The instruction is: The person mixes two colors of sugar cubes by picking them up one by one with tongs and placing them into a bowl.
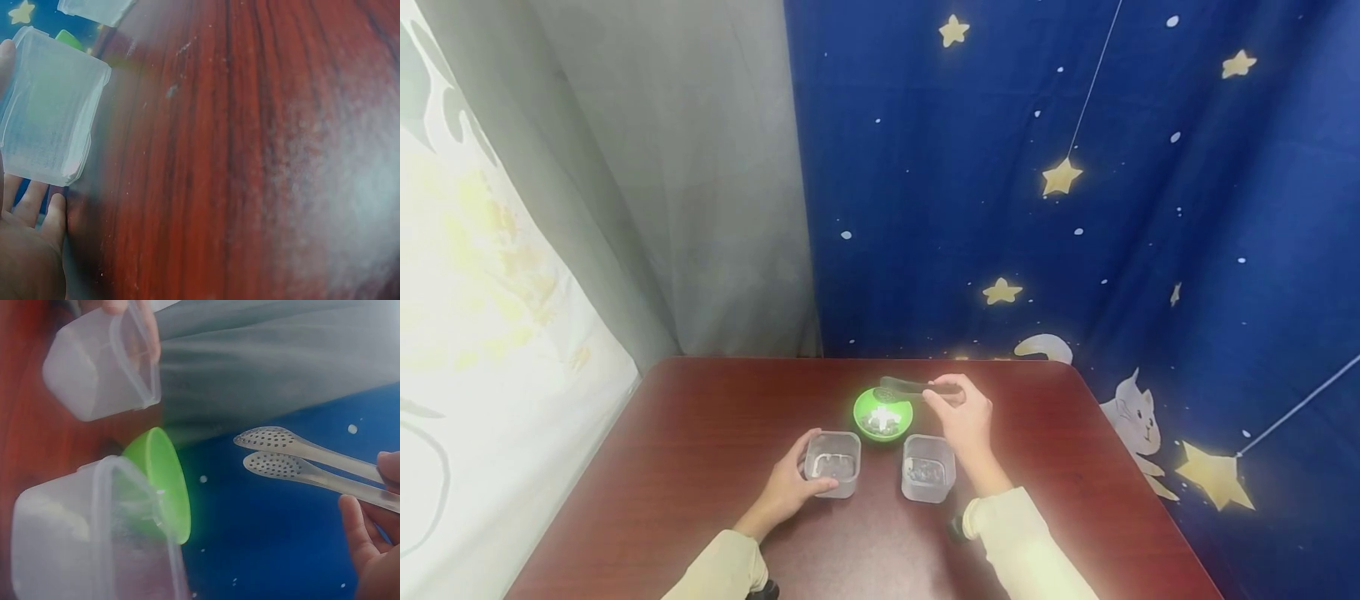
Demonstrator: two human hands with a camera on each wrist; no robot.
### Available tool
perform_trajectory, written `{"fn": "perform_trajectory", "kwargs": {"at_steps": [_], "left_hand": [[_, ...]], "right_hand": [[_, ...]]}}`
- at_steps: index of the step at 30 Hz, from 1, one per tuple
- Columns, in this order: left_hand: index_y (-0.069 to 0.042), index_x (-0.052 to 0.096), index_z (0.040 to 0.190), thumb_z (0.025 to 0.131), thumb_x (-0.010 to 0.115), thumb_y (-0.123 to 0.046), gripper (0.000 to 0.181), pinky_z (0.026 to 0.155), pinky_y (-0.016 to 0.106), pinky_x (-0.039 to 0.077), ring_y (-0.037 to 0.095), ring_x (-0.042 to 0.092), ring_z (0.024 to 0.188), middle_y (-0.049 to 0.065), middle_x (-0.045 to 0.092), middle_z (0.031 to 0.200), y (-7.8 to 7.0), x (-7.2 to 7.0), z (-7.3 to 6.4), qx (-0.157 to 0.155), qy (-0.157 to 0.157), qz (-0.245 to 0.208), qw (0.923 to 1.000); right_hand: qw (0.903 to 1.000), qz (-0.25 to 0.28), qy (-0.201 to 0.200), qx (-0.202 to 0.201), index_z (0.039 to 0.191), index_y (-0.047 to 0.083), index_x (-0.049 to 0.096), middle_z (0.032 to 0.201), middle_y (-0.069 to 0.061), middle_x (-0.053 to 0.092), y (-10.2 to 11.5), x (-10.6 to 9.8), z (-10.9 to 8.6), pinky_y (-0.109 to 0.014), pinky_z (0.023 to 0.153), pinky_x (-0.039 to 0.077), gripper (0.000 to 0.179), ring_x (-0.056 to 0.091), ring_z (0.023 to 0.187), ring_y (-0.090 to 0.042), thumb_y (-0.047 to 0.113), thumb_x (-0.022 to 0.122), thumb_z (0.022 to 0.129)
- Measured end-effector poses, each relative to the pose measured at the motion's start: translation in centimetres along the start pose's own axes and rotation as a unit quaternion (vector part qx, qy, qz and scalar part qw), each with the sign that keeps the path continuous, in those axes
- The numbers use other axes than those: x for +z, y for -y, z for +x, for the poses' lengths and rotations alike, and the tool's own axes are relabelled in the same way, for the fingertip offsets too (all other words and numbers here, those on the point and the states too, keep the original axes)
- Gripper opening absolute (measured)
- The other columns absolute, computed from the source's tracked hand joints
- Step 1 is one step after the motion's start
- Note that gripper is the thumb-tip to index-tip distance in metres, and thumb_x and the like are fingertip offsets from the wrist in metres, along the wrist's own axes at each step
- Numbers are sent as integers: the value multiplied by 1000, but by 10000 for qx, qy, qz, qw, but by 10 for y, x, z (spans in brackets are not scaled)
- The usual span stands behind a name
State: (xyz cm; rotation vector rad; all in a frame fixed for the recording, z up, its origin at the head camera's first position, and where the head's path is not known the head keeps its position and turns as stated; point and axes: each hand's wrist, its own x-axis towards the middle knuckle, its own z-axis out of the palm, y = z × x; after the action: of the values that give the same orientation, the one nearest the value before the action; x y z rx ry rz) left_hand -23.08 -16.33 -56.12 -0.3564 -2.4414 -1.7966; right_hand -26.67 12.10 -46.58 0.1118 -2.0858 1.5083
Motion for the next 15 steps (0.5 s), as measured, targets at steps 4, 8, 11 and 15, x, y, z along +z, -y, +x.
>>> {"fn": "perform_trajectory", "kwargs": {"at_steps": [4,8,11,15], "left_hand": [[1,39,145,69,87,-4,90,82,49,52,45,58,106,28,53,131,-9,-1,-3,-10,47,0,10000],[-1,39,145,70,87,-6,90,82,49,52,45,58,107,27,52,131,-8,-1,-3,-48,61,15,10000],[-3,39,146,70,87,-8,90,83,48,52,45,57,108,27,52,132,-8,0,-4,-49,56,7,10000],[-1,39,146,70,87,-8,90,81,39,53,46,57,109,27,51,132,-8,1,-5,-77,40,-63,9999]], "right_hand": [[9999,-70,-66,58,92,19,70,87,3,73,-9,-4,-3,-31,66,56,20,70,78,-15,16,82,77],[9997,-108,-190,92,93,20,70,86,3,73,-20,-8,-5,-31,65,56,20,70,78,-15,16,83,77],[9992,-188,-316,135,93,19,71,85,1,73,-26,-11,-7,-29,65,56,20,70,79,-15,16,82,77],[9981,-372,-455,183,95,18,72,86,-1,74,-33,-17,-11,-28,66,55,20,71,79,-18,19,82,78]]}}
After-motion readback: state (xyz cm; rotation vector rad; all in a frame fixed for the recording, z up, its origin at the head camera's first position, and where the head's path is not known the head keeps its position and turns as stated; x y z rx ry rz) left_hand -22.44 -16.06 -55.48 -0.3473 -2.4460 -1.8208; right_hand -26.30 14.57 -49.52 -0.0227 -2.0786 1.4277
